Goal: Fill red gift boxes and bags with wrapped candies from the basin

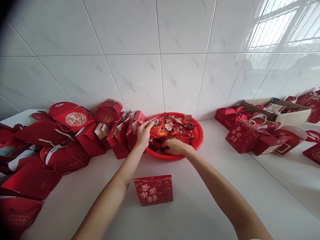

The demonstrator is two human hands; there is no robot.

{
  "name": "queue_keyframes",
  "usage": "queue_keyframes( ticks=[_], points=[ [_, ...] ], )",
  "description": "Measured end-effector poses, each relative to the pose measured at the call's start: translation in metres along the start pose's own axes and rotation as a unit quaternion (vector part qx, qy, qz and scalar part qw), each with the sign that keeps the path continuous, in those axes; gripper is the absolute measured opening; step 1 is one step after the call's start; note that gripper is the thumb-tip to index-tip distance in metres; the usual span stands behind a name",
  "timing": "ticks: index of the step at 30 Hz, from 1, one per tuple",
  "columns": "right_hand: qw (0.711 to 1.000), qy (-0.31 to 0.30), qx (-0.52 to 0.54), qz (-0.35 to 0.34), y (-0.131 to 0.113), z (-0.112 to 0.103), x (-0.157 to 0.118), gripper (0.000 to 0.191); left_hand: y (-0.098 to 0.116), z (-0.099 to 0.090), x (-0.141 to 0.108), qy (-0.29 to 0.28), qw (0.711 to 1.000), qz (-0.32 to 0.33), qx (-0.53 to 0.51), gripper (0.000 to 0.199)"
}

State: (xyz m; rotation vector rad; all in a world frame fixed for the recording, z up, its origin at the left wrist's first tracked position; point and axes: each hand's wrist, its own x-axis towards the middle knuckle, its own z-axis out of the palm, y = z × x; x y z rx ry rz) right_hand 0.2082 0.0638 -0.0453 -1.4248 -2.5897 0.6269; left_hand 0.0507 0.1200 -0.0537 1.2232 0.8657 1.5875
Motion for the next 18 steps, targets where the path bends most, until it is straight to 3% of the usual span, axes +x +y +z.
queue_keyframes(
  ticks=[3,6,8,13,18],
  points=[
    [0.995,0.071,0.065,0.030,0.0011,-0.0019,0.0013,0.030,0.0002,0.0002,0.0001,0.002,1.000,0.007,-0.002,0.029],
    [0.969,0.192,0.145,0.059,0.0039,-0.0043,0.0018,0.027,0.0005,0.0003,0.0001,0.008,1.000,0.008,-0.003,0.029],
    [0.953,0.234,0.176,0.077,0.0057,-0.0055,0.0015,0.025,0.0010,0.0004,0.0000,0.008,1.000,0.005,-0.005,0.029],
    [0.940,0.263,0.182,0.119,0.0057,-0.0066,0.0003,0.019,0.0031,0.0012,-0.0006,0.013,1.000,0.006,-0.002,0.025],
    [0.960,0.220,0.138,0.105,0.0050,-0.0066,-0.0005,0.016,0.0041,0.0016,-0.0014,0.024,1.000,0.004,-0.001,0.027]
  ],
)
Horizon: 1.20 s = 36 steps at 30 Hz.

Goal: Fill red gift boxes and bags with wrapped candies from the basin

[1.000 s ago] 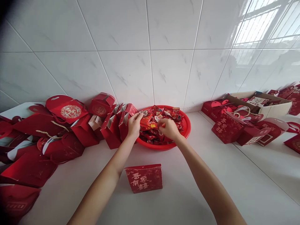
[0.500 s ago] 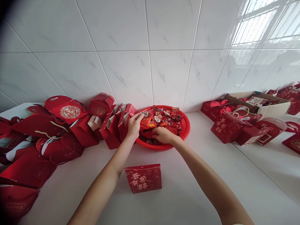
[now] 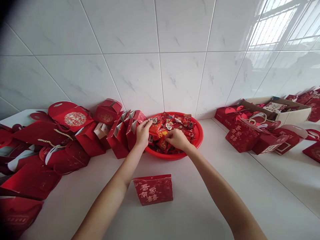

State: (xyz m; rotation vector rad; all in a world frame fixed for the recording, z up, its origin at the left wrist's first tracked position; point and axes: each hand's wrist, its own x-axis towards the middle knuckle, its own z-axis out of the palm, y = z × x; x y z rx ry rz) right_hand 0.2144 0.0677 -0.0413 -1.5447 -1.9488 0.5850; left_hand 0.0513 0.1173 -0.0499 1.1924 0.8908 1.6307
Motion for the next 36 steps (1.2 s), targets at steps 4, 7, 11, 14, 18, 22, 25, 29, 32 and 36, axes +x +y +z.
queue_keyframes(
  ticks=[4,7,11,14,18,22,25,29,32,36],
  points=[
    [0.999,0.014,-0.040,0.028,0.001,0.000,0.000,0.015,-0.001,0.000,0.001,0.015,1.000,0.008,0.000,0.026],
    [0.998,0.037,-0.045,0.036,0.001,-0.001,-0.001,0.014,-0.002,-0.001,0.003,0.024,1.000,0.006,-0.003,0.025],
    [0.994,0.069,-0.079,0.028,-0.001,-0.004,0.002,0.022,-0.005,-0.001,0.006,0.039,0.999,-0.003,-0.029,0.018],
    [0.991,0.042,-0.125,0.000,-0.009,-0.005,0.009,0.023,-0.005,-0.002,0.007,0.056,0.998,0.000,-0.039,0.015],
    [0.967,-0.079,-0.236,-0.063,-0.027,0.003,0.022,0.034,-0.005,-0.003,0.008,0.068,0.997,-0.009,-0.037,0.016],
    [0.949,-0.128,-0.279,-0.071,-0.042,0.013,0.033,0.027,-0.006,-0.003,0.009,0.073,0.997,-0.010,-0.038,0.017],
    [0.943,-0.141,-0.294,-0.065,-0.042,0.013,0.034,0.021,-0.007,-0.003,0.010,0.067,0.997,-0.007,-0.041,0.017],
    [0.948,-0.127,-0.292,-0.027,-0.033,0.008,0.029,0.014,-0.007,-0.003,0.010,0.065,0.997,0.002,-0.045,0.019],
    [0.962,-0.093,-0.258,-0.003,-0.027,0.006,0.027,0.012,-0.008,-0.003,0.009,0.064,0.997,0.003,-0.049,0.020],
    [0.988,-0.046,-0.147,-0.001,-0.021,0.003,0.028,0.019,-0.008,-0.004,0.009,0.063,0.997,0.006,-0.050,0.019]
  ],
)
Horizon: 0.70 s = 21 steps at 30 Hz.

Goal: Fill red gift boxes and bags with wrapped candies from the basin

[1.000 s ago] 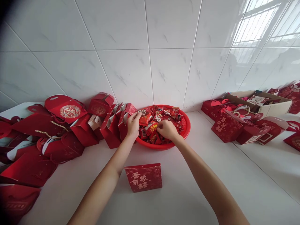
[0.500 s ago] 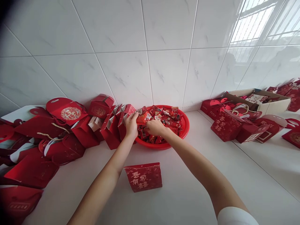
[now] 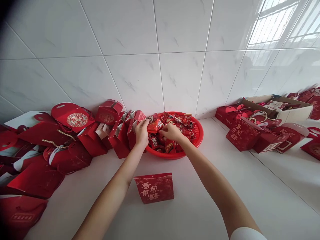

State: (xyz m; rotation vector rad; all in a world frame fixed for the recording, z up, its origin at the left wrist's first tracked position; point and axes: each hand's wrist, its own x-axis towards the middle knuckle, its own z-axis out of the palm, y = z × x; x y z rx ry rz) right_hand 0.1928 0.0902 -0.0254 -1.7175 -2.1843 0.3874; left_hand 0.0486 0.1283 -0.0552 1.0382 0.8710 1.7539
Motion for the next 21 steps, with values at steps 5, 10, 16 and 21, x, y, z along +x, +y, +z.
queue_keyframes(
  ticks=[5,10,16,21],
  points=[
    [0.990,0.056,0.127,-0.008,0.010,0.001,0.003,0.034,0.000,0.001,-0.001,0.004,1.000,-0.004,-0.006,0.020],
    [0.986,0.072,0.148,-0.007,0.015,0.008,0.007,0.014,0.002,0.002,-0.002,0.019,1.000,-0.006,-0.023,0.020],
    [0.987,0.122,0.097,0.036,0.018,0.009,0.011,0.033,0.005,0.004,-0.001,0.060,0.995,-0.025,-0.071,0.014],
    [0.999,0.050,0.015,0.011,0.008,0.009,0.006,0.036,0.008,0.006,-0.001,0.092,0.990,-0.066,-0.088,0.010]
  ],
)
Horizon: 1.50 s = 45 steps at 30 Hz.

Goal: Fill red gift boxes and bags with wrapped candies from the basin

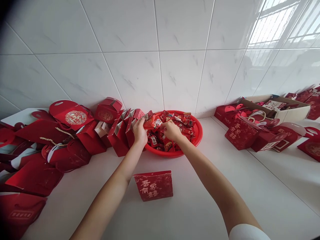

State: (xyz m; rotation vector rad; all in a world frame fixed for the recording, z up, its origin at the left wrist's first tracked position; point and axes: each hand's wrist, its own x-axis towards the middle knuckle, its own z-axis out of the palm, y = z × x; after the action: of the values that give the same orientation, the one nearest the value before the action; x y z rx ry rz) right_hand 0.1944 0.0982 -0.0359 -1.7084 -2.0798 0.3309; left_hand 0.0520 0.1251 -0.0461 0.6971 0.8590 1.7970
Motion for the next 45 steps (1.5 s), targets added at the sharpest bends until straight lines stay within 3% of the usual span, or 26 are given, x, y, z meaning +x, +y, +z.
queue_keyframes(
  ticks=[5,11,16,21,35,45],
  points=[
    [0.990,-0.095,-0.099,-0.036,-0.015,0.000,-0.006,0.030,0.004,0.003,-0.001,0.025,0.999,-0.028,0.000,0.004],
    [0.968,-0.145,-0.194,-0.068,-0.029,0.003,-0.004,0.054,0.005,0.003,-0.001,0.020,0.999,-0.028,0.001,0.005],
    [0.955,-0.170,-0.228,-0.081,-0.037,0.010,0.003,0.034,0.005,0.003,-0.002,0.005,1.000,-0.024,-0.001,0.008],
    [0.959,-0.158,-0.228,-0.062,-0.046,0.017,0.015,0.041,0.002,0.002,0.002,0.001,1.000,-0.015,-0.007,0.010],
    [0.978,-0.105,-0.168,-0.059,-0.051,0.034,0.020,0.028,-0.004,-0.006,0.008,-0.047,0.999,0.001,0.003,0.018],
    [0.998,-0.058,-0.025,0.017,-0.042,0.026,0.021,0.025,-0.004,-0.004,0.004,-0.046,0.998,0.031,0.001,0.017]
  ],
)
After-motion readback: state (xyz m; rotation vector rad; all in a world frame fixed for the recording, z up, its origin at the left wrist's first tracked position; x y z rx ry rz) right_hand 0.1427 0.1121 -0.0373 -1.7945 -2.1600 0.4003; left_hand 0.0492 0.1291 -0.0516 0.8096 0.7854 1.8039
